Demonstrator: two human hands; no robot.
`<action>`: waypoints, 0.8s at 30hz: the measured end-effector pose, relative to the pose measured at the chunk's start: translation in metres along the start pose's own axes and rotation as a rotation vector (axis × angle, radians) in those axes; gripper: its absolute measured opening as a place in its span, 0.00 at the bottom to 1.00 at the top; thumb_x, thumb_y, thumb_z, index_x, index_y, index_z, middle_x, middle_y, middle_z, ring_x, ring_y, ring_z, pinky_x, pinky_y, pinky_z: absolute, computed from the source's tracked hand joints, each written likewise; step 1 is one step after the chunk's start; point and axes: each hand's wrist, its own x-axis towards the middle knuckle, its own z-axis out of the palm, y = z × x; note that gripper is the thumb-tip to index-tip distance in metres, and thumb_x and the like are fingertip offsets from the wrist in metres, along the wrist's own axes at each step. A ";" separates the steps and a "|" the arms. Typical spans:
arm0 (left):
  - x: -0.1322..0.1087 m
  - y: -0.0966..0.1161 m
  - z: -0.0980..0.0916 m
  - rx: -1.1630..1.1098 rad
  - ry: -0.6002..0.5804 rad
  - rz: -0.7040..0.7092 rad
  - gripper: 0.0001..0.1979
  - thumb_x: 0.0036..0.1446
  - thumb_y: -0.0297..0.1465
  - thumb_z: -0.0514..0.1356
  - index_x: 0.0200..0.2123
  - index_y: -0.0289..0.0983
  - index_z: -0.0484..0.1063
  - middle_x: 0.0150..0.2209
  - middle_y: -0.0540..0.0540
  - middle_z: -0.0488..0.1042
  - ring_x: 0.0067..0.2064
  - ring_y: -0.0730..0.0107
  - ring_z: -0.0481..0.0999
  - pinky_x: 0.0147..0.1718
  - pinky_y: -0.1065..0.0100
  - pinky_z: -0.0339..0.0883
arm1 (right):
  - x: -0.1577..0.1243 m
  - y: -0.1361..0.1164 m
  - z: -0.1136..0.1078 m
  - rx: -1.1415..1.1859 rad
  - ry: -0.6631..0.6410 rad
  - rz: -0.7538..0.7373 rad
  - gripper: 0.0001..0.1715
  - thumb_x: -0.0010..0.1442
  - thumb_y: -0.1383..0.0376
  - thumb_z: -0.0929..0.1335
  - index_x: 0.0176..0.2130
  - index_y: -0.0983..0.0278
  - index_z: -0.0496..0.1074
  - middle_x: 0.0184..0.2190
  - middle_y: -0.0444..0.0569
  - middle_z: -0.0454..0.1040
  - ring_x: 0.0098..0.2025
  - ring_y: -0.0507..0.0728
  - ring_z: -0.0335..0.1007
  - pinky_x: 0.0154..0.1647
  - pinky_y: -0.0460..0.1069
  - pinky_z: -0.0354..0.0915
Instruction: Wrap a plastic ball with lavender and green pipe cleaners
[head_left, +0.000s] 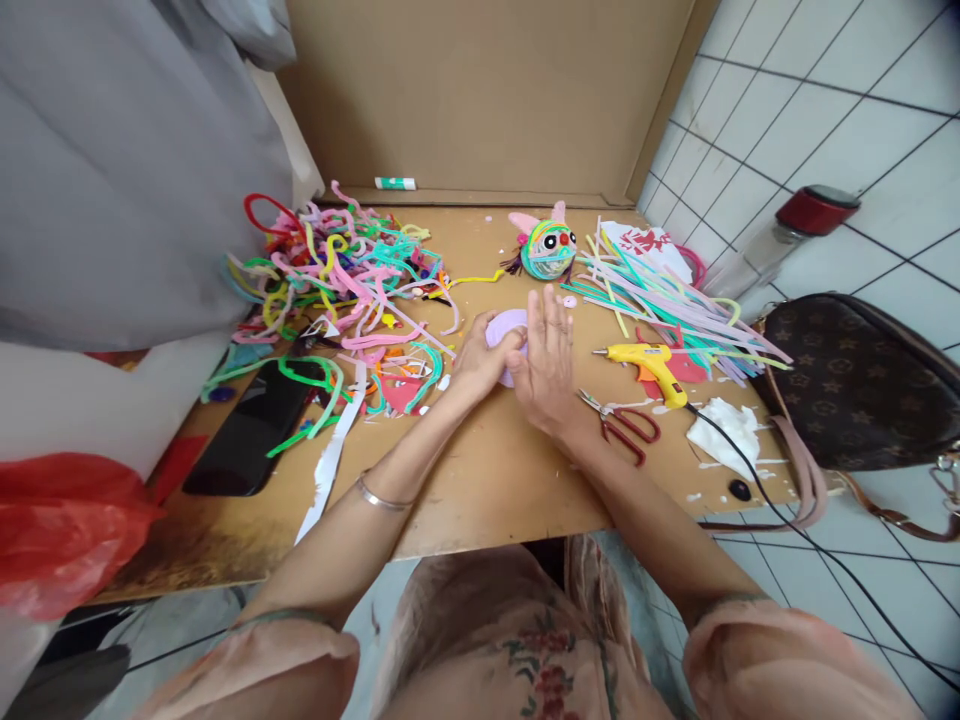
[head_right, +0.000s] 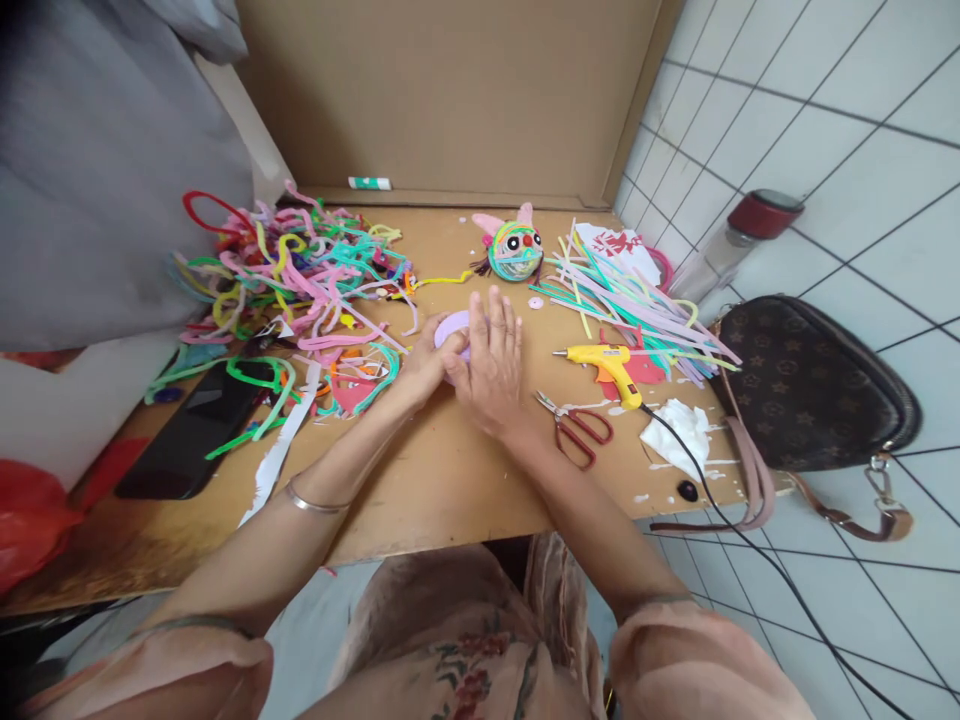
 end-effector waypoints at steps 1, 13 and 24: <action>0.001 0.001 0.001 -0.019 0.004 -0.014 0.29 0.56 0.47 0.57 0.59 0.42 0.66 0.54 0.42 0.75 0.56 0.54 0.74 0.57 0.53 0.66 | 0.000 0.000 0.005 -0.025 0.009 -0.021 0.42 0.68 0.44 0.49 0.72 0.61 0.44 0.72 0.60 0.50 0.75 0.66 0.38 0.72 0.70 0.40; 0.005 0.014 -0.001 -0.186 -0.010 -0.154 0.27 0.54 0.47 0.59 0.53 0.39 0.70 0.51 0.43 0.78 0.54 0.55 0.75 0.54 0.58 0.68 | 0.026 0.006 -0.006 0.154 0.342 0.255 0.39 0.70 0.49 0.42 0.71 0.60 0.47 0.67 0.59 0.60 0.71 0.62 0.52 0.70 0.68 0.51; 0.002 0.017 0.005 -0.222 0.061 -0.148 0.25 0.54 0.43 0.60 0.52 0.36 0.70 0.51 0.42 0.78 0.55 0.58 0.76 0.54 0.62 0.69 | 0.006 -0.001 0.037 0.183 0.267 0.271 0.39 0.69 0.46 0.48 0.63 0.64 0.65 0.60 0.63 0.68 0.67 0.64 0.59 0.68 0.66 0.54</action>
